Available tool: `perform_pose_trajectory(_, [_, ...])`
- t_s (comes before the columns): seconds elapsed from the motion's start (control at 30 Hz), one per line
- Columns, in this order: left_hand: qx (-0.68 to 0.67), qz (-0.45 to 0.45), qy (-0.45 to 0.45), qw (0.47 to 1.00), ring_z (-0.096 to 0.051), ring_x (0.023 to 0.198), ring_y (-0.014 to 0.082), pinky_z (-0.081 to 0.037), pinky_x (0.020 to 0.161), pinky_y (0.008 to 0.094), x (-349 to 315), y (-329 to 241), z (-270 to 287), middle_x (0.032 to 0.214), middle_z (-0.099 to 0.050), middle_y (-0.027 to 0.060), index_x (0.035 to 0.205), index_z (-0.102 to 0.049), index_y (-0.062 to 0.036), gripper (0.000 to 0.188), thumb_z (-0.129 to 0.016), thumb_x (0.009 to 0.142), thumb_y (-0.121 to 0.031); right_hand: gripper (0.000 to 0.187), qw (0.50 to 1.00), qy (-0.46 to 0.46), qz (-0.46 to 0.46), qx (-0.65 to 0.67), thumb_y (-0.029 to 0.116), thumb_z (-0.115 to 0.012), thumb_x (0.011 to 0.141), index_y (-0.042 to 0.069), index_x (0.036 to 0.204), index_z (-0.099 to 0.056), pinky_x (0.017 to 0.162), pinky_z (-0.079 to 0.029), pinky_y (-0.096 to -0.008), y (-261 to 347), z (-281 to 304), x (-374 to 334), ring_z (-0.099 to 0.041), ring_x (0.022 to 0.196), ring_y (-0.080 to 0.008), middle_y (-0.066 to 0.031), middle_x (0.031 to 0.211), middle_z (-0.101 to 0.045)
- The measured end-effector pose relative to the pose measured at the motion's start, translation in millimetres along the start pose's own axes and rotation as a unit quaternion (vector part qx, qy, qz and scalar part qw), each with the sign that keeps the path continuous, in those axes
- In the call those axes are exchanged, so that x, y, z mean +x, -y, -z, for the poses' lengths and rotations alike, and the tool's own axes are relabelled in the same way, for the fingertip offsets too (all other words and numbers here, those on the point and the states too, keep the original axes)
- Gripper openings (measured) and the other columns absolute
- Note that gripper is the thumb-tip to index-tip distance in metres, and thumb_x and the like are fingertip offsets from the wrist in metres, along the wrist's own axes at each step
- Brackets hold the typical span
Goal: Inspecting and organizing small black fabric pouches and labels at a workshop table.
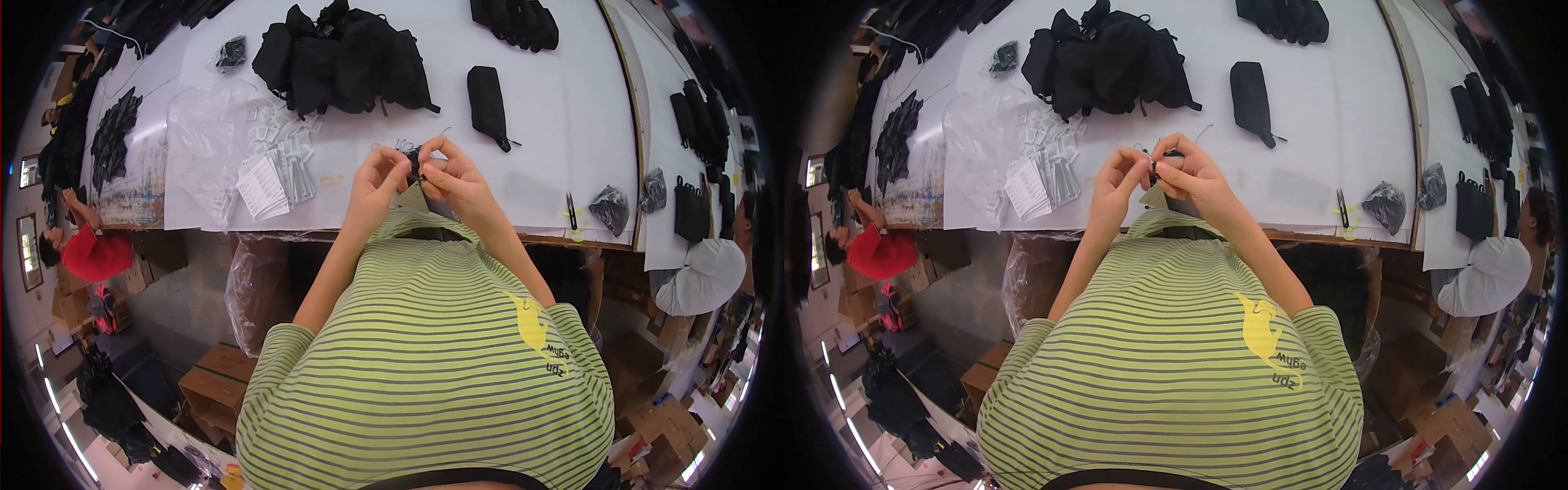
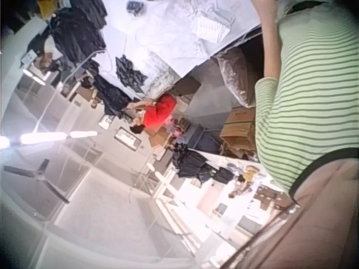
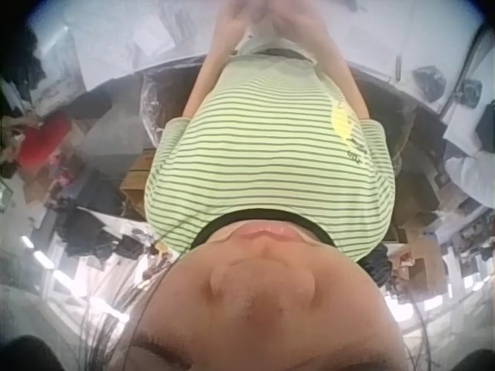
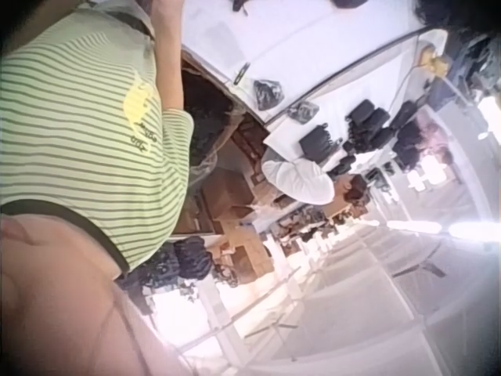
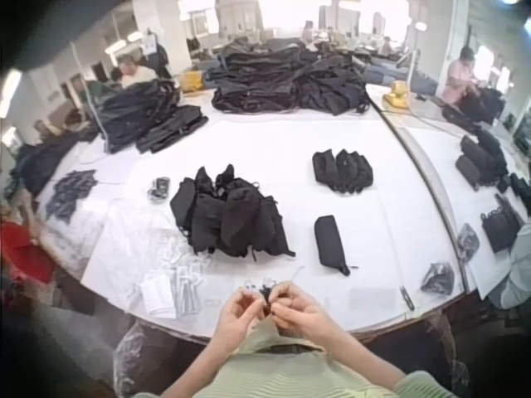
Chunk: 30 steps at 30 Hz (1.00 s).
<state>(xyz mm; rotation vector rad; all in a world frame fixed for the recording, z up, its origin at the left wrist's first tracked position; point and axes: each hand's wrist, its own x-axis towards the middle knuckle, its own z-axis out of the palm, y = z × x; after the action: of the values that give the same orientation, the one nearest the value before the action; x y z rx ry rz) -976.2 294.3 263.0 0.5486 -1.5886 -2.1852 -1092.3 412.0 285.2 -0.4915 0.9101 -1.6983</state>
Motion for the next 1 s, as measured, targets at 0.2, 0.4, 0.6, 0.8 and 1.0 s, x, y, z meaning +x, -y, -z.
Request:
perform_pose_trajectory(0.2, [0.046,0.032,-0.02,0.998,-0.057,0.098,0.0169,-0.046,0.087,0.0288,-6.6,83.2,33.5,0.105,-0.057,0.009,0.106,-0.049,-0.0023,0.026,-0.057,0.082,0.0,0.012,0.998,-0.058,0.005,0.012,0.014,-0.052,0.092,0.008,0.101,-0.048,0.051,-0.024,-0.019,-3.3,11.4,6.6,-0.039,0.057,-0.0043,0.0033,0.064,-0.044])
perform_pose_trajectory(0.4, [0.277,-0.036,-0.009,0.96,-0.055,0.097,0.0226,-0.044,0.088,0.0317,19.1,108.6,25.4,0.097,-0.056,0.0085,0.1,-0.054,-0.0033,0.024,-0.063,0.078,-0.003,0.013,0.992,-0.121,0.034,0.013,0.013,-0.052,0.091,0.007,0.102,-0.048,0.051,-0.026,-0.0198,-1.6,30.8,-6.2,-0.04,0.056,-0.005,0.002,0.064,-0.045])
perform_pose_trajectory(0.6, [0.473,-0.093,0.016,0.876,-0.053,0.087,0.0256,-0.042,0.073,0.0347,24.3,116.0,18.5,0.084,-0.056,0.0078,0.089,-0.061,-0.0039,0.018,-0.067,0.078,-0.017,0.01,0.98,-0.19,0.052,-0.035,0.013,-0.052,0.09,0.008,0.099,-0.052,0.052,-0.027,-0.0203,3.6,58.1,-26.9,-0.042,0.058,-0.0051,0.0036,0.062,-0.044])
perform_pose_trajectory(0.8, [0.439,-0.197,0.143,0.865,-0.053,0.083,0.0233,-0.037,0.08,0.0369,28.4,116.1,1.3,0.085,-0.061,0.0048,0.092,-0.064,-0.0076,0.026,-0.069,0.076,-0.027,0.01,0.961,-0.265,0.07,-0.017,0.008,-0.05,0.089,0.007,0.099,-0.052,0.052,-0.028,-0.0206,0.4,68.9,-39.1,-0.04,0.056,-0.0058,0.0028,0.062,-0.042])
perform_pose_trajectory(1.0, [0.483,-0.221,0.125,0.838,-0.052,0.085,0.0224,-0.035,0.081,0.0347,32.8,119.8,-1.7,0.082,-0.06,0.0045,0.087,-0.063,-0.0065,0.026,-0.07,0.075,-0.028,0.011,0.959,-0.265,0.097,0.007,0.006,-0.051,0.088,0.006,0.098,-0.053,0.052,-0.03,-0.0209,0.2,74.0,-41.6,-0.041,0.055,-0.0061,0.0026,0.062,-0.042])
